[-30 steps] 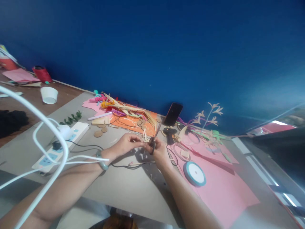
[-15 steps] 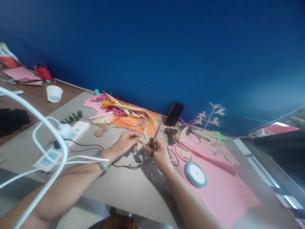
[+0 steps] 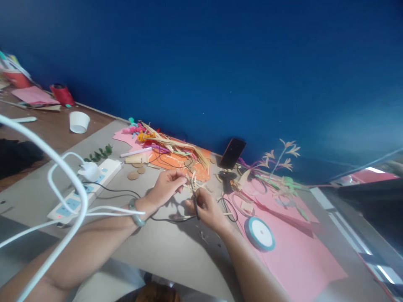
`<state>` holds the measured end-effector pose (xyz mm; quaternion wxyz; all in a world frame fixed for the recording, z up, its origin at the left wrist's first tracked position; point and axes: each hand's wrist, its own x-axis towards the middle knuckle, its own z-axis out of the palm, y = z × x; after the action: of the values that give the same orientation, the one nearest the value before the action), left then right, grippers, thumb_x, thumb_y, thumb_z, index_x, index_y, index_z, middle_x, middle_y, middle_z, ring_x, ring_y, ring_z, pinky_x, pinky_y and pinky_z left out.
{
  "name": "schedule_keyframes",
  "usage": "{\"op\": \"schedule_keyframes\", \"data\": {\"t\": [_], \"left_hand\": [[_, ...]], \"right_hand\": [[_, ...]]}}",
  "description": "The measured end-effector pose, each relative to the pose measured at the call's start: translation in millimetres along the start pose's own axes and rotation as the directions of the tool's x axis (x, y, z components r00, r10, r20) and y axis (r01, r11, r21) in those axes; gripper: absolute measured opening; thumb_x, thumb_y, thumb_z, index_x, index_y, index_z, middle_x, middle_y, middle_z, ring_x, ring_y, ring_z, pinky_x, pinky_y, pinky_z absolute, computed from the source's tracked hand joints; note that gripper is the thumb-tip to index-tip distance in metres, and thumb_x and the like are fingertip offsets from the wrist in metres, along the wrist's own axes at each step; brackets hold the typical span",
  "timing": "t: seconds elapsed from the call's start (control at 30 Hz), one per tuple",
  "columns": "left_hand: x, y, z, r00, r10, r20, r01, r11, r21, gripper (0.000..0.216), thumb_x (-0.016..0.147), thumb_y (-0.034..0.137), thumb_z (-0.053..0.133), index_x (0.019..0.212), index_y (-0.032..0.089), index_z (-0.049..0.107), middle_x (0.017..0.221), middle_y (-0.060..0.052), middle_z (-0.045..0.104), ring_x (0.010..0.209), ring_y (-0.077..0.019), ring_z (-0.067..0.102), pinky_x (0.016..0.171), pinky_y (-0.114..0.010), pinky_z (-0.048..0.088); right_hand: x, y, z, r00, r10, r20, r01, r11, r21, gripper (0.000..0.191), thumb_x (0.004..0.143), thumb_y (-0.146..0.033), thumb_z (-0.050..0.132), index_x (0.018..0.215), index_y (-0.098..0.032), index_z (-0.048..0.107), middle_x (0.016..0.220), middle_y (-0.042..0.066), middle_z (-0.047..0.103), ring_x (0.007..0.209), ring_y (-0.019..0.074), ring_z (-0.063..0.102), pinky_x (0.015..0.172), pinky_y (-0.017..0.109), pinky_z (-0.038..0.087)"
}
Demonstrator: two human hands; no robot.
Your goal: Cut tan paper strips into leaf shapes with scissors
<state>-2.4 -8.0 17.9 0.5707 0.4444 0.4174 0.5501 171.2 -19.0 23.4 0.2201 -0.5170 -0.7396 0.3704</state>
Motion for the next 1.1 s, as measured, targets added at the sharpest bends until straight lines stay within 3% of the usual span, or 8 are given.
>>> {"op": "schedule_keyframes", "data": {"t": [0.6,1.1], "left_hand": [[-1,-2,0,1.000,-0.024,0.007,0.024,0.999,-0.035,0.018,0.076,0.030,0.062,0.070,0.014,0.060,0.050,0.003,0.052,0.044,-0.0057,0.043,0.041,-0.018,0.027],[-1,-3,-1,1.000,0.003,0.017,-0.002,1.000,-0.028,0.020,0.076,0.031,0.062,0.068,0.013,0.059,0.050,0.003,0.053,0.043,-0.0056,0.043,0.042,-0.018,0.028]], "right_hand": [[3,12,3,0.998,0.001,0.060,-0.019,0.953,0.304,0.040,0.069,-0.042,0.074,0.066,-0.021,0.040,0.051,-0.007,0.048,0.048,0.0092,0.040,0.047,0.022,0.030],[5,15,3,0.993,0.026,0.111,-0.069,0.910,0.409,0.044,0.067,-0.046,0.075,0.065,-0.021,0.038,0.045,-0.009,0.047,0.041,0.0081,0.039,0.043,0.022,0.028]]}}
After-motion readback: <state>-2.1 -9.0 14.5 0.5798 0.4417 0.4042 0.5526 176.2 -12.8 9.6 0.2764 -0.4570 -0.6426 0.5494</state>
